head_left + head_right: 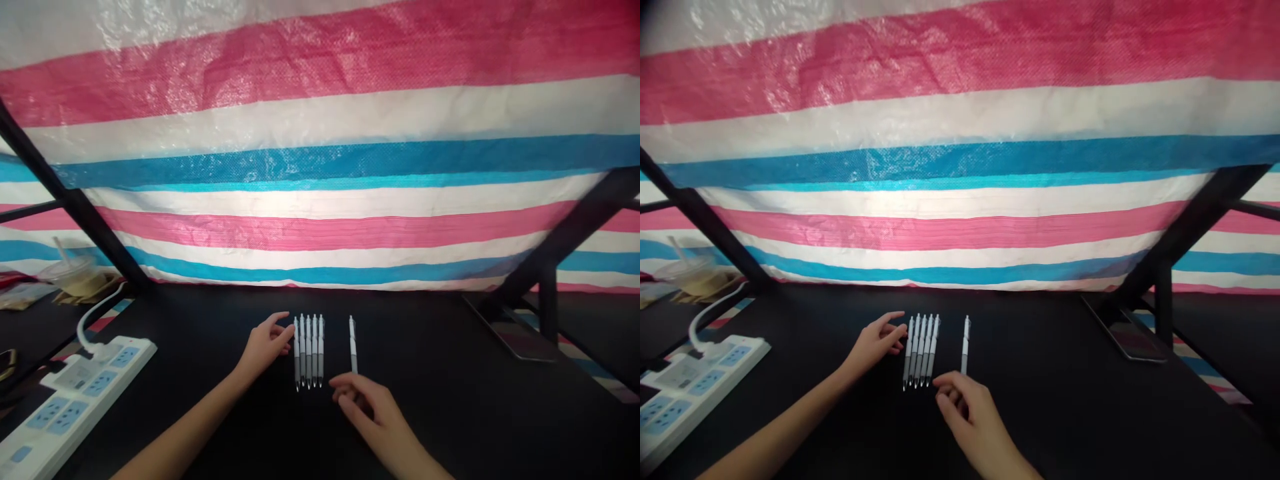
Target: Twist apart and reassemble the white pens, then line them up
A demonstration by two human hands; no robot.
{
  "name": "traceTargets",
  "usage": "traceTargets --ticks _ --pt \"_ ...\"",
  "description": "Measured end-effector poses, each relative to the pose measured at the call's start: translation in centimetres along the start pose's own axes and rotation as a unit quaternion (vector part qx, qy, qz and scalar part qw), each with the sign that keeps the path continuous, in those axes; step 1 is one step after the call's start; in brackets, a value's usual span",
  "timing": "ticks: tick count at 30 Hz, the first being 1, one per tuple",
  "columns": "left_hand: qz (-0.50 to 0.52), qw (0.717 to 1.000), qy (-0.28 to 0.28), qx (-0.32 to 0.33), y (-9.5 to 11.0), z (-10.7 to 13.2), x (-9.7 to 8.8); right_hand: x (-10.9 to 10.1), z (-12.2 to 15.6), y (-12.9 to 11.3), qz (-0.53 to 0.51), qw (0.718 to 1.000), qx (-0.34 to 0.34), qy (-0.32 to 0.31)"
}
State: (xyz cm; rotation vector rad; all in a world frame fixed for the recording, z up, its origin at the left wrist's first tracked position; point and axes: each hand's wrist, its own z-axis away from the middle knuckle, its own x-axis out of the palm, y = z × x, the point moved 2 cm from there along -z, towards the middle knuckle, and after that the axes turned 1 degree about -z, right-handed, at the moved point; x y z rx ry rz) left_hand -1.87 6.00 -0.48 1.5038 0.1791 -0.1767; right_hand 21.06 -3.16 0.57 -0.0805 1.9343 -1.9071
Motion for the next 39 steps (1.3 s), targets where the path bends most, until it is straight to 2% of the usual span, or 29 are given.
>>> traceTargets --ticks 2,4,7,10,12,16,18,21,22,25,27,30,32,34,39 --pt "0.011 1.0 -0.011 -0.012 0.0 0.9 -0.2 -0.9 -0.1 -0.3 0.139 0.987 -0.048 0.064" --pt "0.02 0.999 -0.017 -0.02 0.1 1.8 -0.4 -1.5 -0.3 -0.3 0.246 0.961 -0.068 0.107" --pt "0.035 0.999 -0.002 -0.009 0.4 3.2 -0.9 -1.9 -0.6 0.4 0.392 0.902 -0.062 0.171" --pt "0.059 0.998 0.019 0.022 1.0 4.9 -1.2 -1.8 -1.1 1.4 0.496 0.845 -0.035 0.199" --pt "0.07 0.996 0.036 0.043 1.3 6.0 -1.2 -1.7 -1.4 1.8 0.521 0.831 -0.025 0.195" --pt "0.086 0.99 0.086 0.067 1.2 7.6 -1.1 -1.6 -1.7 2.0 0.517 0.836 -0.028 0.181" --pt "0.096 0.988 0.095 0.072 0.9 8.0 -1.0 -1.7 -1.6 1.9 0.504 0.845 -0.029 0.177" --pt "0.109 0.989 0.079 0.06 0.4 8.1 -0.7 -2.0 -1.2 1.4 0.47 0.863 -0.023 0.187" --pt "0.113 0.99 0.068 0.051 0.2 8.1 -0.5 -2.2 -1.0 1.2 0.444 0.874 -0.021 0.196" --pt "0.142 0.989 0.019 0.026 -0.1 8.0 0.4 -2.3 -0.4 0.1 0.292 0.932 -0.047 0.208" --pt "0.177 0.984 -0.022 0.014 -0.1 8.0 1.1 -2.1 -0.1 -0.7 0.187 0.964 -0.071 0.177" --pt "0.213 0.974 -0.079 0.017 0.1 8.2 1.6 -1.3 0.0 -1.1 0.036 0.994 -0.03 0.095" --pt "0.199 0.973 -0.106 0.038 0.1 8.7 1.6 -0.5 0.1 -0.7 -0.065 0.997 0.024 0.037" --pt "0.176 0.976 -0.115 0.061 0.1 9.4 1.5 0.5 0.1 0.0 -0.144 0.987 0.071 0.003" --pt "0.166 0.981 -0.053 0.081 0.4 10.9 1.3 1.9 0.2 2.1 -0.191 0.973 0.133 0.002"
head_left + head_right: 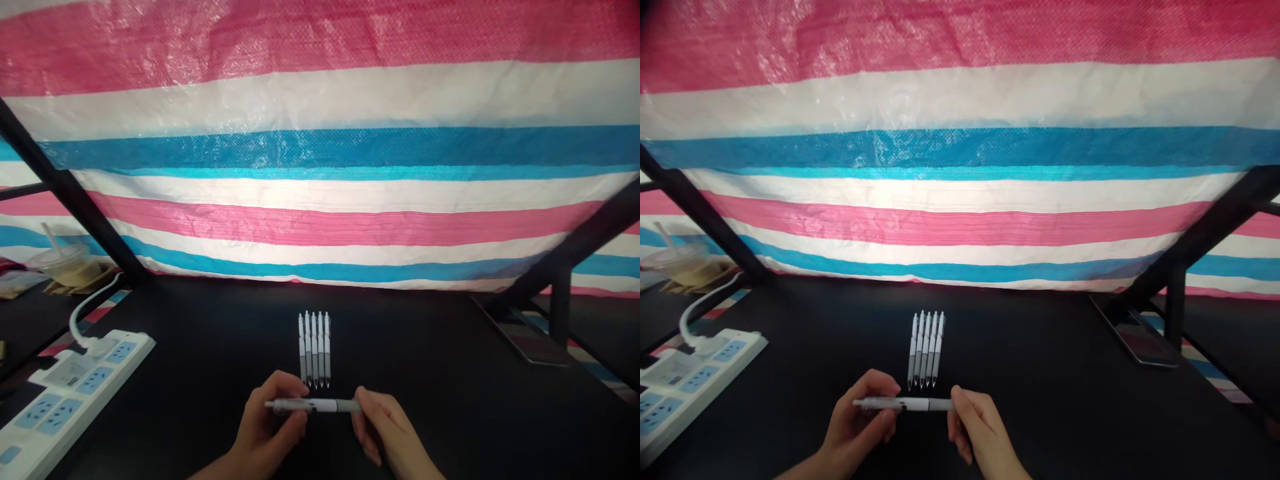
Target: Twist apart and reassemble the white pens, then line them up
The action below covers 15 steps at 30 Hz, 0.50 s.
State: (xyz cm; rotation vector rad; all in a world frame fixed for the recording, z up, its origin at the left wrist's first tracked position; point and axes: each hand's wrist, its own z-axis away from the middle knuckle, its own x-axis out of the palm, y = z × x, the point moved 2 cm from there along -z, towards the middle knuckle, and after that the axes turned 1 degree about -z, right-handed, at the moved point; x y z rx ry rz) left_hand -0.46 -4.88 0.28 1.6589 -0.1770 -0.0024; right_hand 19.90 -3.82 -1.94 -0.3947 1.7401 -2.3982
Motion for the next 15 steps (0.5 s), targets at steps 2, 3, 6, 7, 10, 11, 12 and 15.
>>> traceTargets --ticks 2,3,6,7,10,11,12,15 --pt "0.012 1.0 0.006 -0.023 0.1 0.0 0.3 0.0 0.0 0.2 0.009 1.0 -0.002 0.008" --pt "0.022 0.999 0.006 -0.037 0.1 -0.1 0.4 0.0 0.0 0.0 0.017 1.0 -0.01 0.012" --pt "0.057 0.996 0.0 -0.067 -0.3 -0.5 0.5 0.0 0.4 -0.9 0.048 0.998 -0.037 0.022" --pt "0.065 0.995 -0.002 -0.073 -0.5 -0.6 0.5 0.1 0.6 -1.2 0.06 0.997 -0.042 0.023" --pt "0.084 0.993 -0.001 -0.086 -1.0 -0.7 0.4 0.0 1.1 -2.0 0.118 0.989 -0.084 0.041" --pt "0.092 0.992 0.002 -0.091 -1.2 -0.6 0.3 0.0 1.2 -2.1 0.142 0.982 -0.111 0.054" --pt "0.101 0.99 0.003 -0.097 -1.3 -0.5 0.3 -0.1 1.4 -2.2 0.162 0.975 -0.136 0.068" --pt "0.136 0.985 0.005 -0.102 -1.6 -0.1 0.3 -0.2 1.5 -1.7 0.157 0.972 -0.153 0.08"
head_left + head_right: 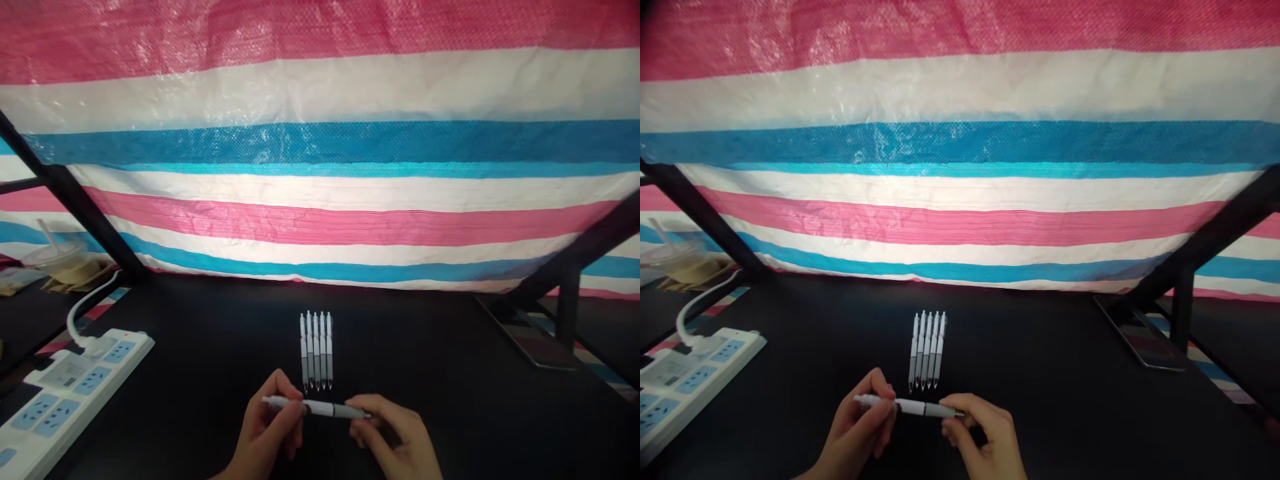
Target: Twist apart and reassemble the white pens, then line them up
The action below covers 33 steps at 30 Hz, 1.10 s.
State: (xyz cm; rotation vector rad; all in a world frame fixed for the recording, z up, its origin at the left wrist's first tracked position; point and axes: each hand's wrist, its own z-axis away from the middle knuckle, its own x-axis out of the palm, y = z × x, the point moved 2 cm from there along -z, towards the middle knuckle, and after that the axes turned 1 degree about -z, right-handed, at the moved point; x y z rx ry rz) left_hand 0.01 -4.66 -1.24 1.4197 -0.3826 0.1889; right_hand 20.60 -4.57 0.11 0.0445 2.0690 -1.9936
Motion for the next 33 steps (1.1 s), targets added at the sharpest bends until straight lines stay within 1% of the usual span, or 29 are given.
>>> traceTargets --ticks 2,4,6,8,10,14,16,18,22,26,28,31,33 --pt "0.028 1.0 -0.005 0.003 -0.06 0.13 -0.07 0.42 0.03 0.63 -0.067 0.995 0.044 -0.055" --pt "0.052 0.999 -0.011 0.002 -0.06 0.16 -0.13 0.93 0.02 1.13 -0.126 0.98 0.093 -0.121" --pt "0.07 0.997 -0.016 -0.001 -0.05 0.13 -0.17 1.18 -0.06 1.28 -0.146 0.972 0.118 -0.14" --pt "0.082 0.996 -0.023 0.002 -0.01 0.08 -0.15 1.11 -0.16 1.03 -0.147 0.976 0.108 -0.117" --pt "0.092 0.995 -0.029 0.011 0.06 0.05 -0.12 1.01 -0.19 0.65 -0.149 0.978 0.093 -0.111" --pt "0.096 0.995 -0.027 0.01 0.19 0.04 -0.08 0.88 -0.11 0.55 -0.118 0.975 0.141 -0.121" --pt "0.099 0.995 -0.026 0.001 0.15 0.06 -0.08 0.77 -0.14 0.59 -0.12 0.977 0.137 -0.107" --pt "0.102 0.994 -0.027 -0.005 0.05 0.07 -0.13 0.78 -0.14 0.6 -0.131 0.978 0.125 -0.104" --pt "0.109 0.994 -0.03 -0.004 -0.19 0.07 -0.25 1.03 -0.07 0.74 -0.129 0.972 0.157 -0.118" --pt "0.118 0.993 -0.03 -0.005 -0.15 0.12 -0.21 0.9 -0.31 0.72 -0.154 0.974 0.136 -0.096" --pt "0.118 0.993 -0.028 -0.007 -0.08 0.16 -0.18 0.84 -0.38 0.71 -0.171 0.971 0.132 -0.103" --pt "0.119 0.993 -0.027 -0.007 -0.04 0.16 -0.19 0.88 -0.25 0.77 -0.162 0.965 0.168 -0.116" --pt "0.117 0.993 -0.03 -0.004 -0.02 0.12 -0.23 0.88 -0.18 0.73 -0.162 0.964 0.181 -0.11"
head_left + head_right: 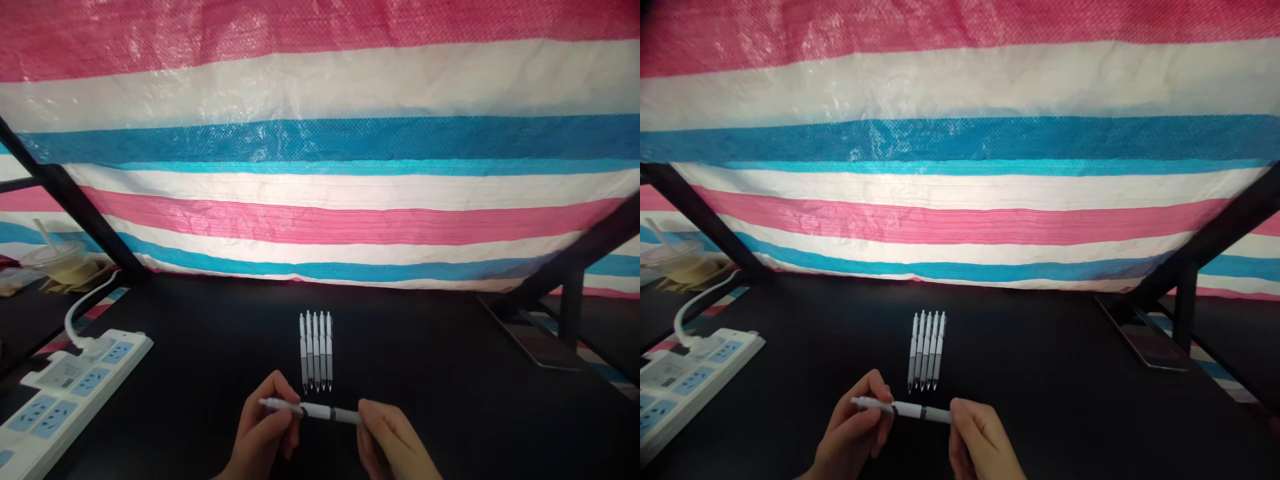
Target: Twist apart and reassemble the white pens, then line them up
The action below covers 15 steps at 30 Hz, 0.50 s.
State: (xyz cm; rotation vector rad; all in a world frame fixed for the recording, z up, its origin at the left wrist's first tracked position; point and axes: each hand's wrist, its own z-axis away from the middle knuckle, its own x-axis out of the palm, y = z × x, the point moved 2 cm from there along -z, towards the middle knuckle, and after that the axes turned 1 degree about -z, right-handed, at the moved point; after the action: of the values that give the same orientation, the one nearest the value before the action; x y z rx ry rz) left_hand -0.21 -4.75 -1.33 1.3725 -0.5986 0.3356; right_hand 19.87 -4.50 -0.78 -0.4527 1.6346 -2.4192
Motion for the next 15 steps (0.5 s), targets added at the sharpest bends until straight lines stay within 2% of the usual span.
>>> traceTargets --ticks 4,8,15 --pt "-0.003 1.0 0.0 0.009 0.14 -0.15 0.0 -0.03 -0.07 -0.19 -0.034 0.999 -0.022 -0.012" --pt "-0.008 1.0 0.0 0.009 0.14 -0.28 0.04 -0.03 -0.27 -0.02 -0.045 0.999 0.009 -0.019" --pt "-0.016 1.0 0.018 0.016 0.66 -0.39 -0.18 -0.42 -0.28 -0.5 -0.182 0.983 -0.014 -0.02"
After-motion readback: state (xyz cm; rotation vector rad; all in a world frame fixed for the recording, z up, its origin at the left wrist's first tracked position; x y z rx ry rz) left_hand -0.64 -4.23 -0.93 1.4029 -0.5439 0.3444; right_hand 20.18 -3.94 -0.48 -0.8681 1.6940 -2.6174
